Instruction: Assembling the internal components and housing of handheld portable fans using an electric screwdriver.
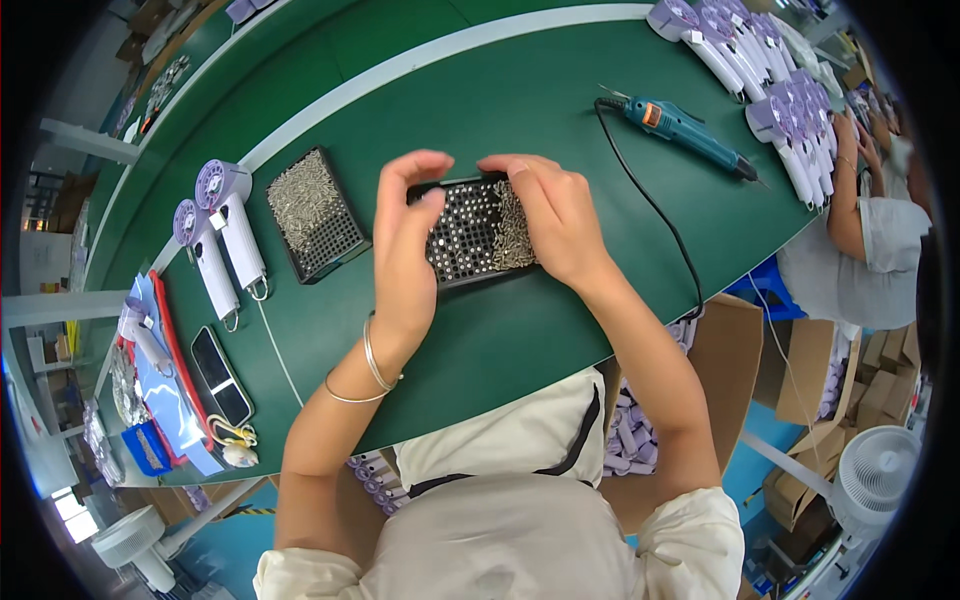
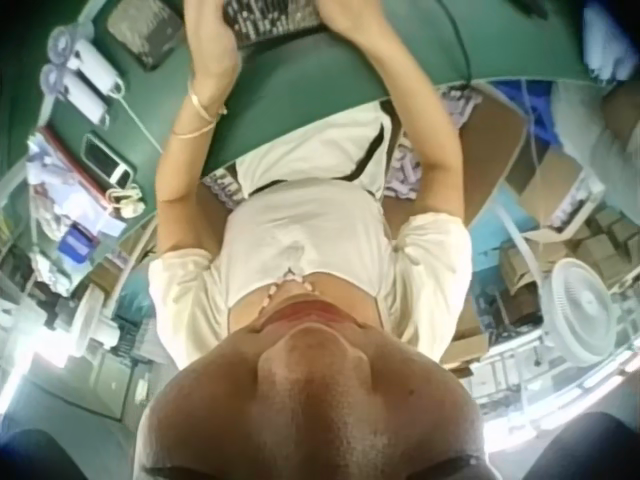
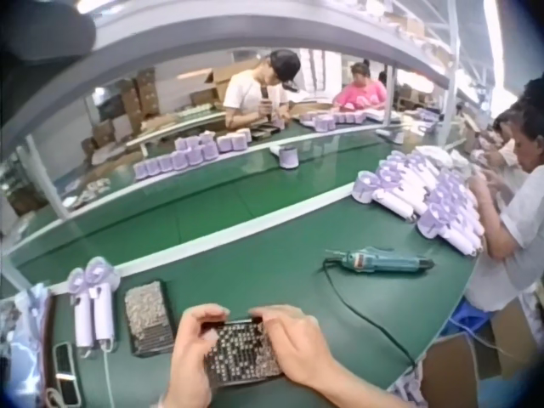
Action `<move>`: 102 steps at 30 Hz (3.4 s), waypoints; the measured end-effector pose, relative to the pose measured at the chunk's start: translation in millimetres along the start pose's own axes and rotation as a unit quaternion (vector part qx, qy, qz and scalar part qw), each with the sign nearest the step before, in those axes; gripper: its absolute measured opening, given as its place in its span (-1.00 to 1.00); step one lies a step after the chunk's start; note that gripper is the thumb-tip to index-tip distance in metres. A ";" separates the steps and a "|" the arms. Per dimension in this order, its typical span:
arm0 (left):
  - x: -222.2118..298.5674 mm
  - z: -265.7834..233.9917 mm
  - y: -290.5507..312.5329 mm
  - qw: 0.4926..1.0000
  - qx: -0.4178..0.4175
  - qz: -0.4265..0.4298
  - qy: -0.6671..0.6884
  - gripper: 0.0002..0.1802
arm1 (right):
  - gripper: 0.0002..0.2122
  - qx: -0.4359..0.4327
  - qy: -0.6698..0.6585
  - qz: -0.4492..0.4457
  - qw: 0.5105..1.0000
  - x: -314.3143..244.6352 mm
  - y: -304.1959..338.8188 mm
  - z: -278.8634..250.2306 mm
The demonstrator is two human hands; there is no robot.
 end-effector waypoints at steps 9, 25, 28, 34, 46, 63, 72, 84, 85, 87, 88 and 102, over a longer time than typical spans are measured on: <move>-38.7 -20.3 26.7 0.994 -0.069 0.035 -0.072 -0.47 | -0.54 -0.083 -0.113 0.062 0.988 3.0 -9.6 2.2; -19.4 1.1 39.4 0.918 -0.095 0.147 -0.357 0.00 | -0.43 -0.014 0.430 0.031 0.902 -29.2 140.3 -26.5; -24.9 37.2 32.0 0.911 -0.060 0.133 -0.385 0.00 | -0.47 0.003 0.462 0.015 0.887 -24.6 140.0 -6.9; -17.0 39.0 38.0 0.905 -0.045 0.173 -0.385 -0.13 | -0.67 0.017 0.387 -0.008 0.922 -30.5 134.8 -10.1; -17.0 -90.1 24.4 0.739 0.073 0.177 -0.646 -0.34 | -0.82 0.039 0.379 -0.046 0.923 -32.6 131.5 -5.1; -20.8 -73.2 72.0 0.816 -0.136 0.146 -0.543 -0.20 | -0.62 0.022 0.471 -0.088 0.877 -26.2 204.5 -64.9; -29.0 -76.4 10.3 0.788 -0.194 0.250 -0.528 -0.12 | -0.36 -0.117 0.269 -0.136 0.946 -41.2 121.1 15.1; -8.2 -82.3 81.1 0.803 -0.272 0.218 -0.483 -0.30 | -0.07 -0.193 0.277 -0.064 0.939 -27.4 103.7 82.9; -6.8 -82.7 84.3 0.808 -0.268 0.214 -0.478 -0.31 | -0.07 -0.197 0.269 -0.051 0.942 -29.3 103.1 82.6; -3.7 -83.2 85.1 0.815 -0.263 0.211 -0.471 -0.33 | -0.07 -0.200 0.263 -0.037 0.943 -29.1 103.2 81.4; -2.2 -83.9 85.3 0.818 -0.286 0.214 -0.450 -0.34 | -0.07 -0.187 0.258 -0.047 0.947 -27.2 103.8 80.6; -6.3 -82.6 69.4 0.812 -0.231 0.229 -0.485 -0.21 | -0.08 -0.194 0.202 -0.024 0.960 -33.4 99.3 79.7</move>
Point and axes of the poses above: each hand's wrist, its own y-axis away from the middle knuckle, its own z-axis out of the palm, x = y × z, the point moved 2 cm from there along -y, towards the middle knuckle, and after that the axes turned 12 degrees about -y, right-handed, at the moved point
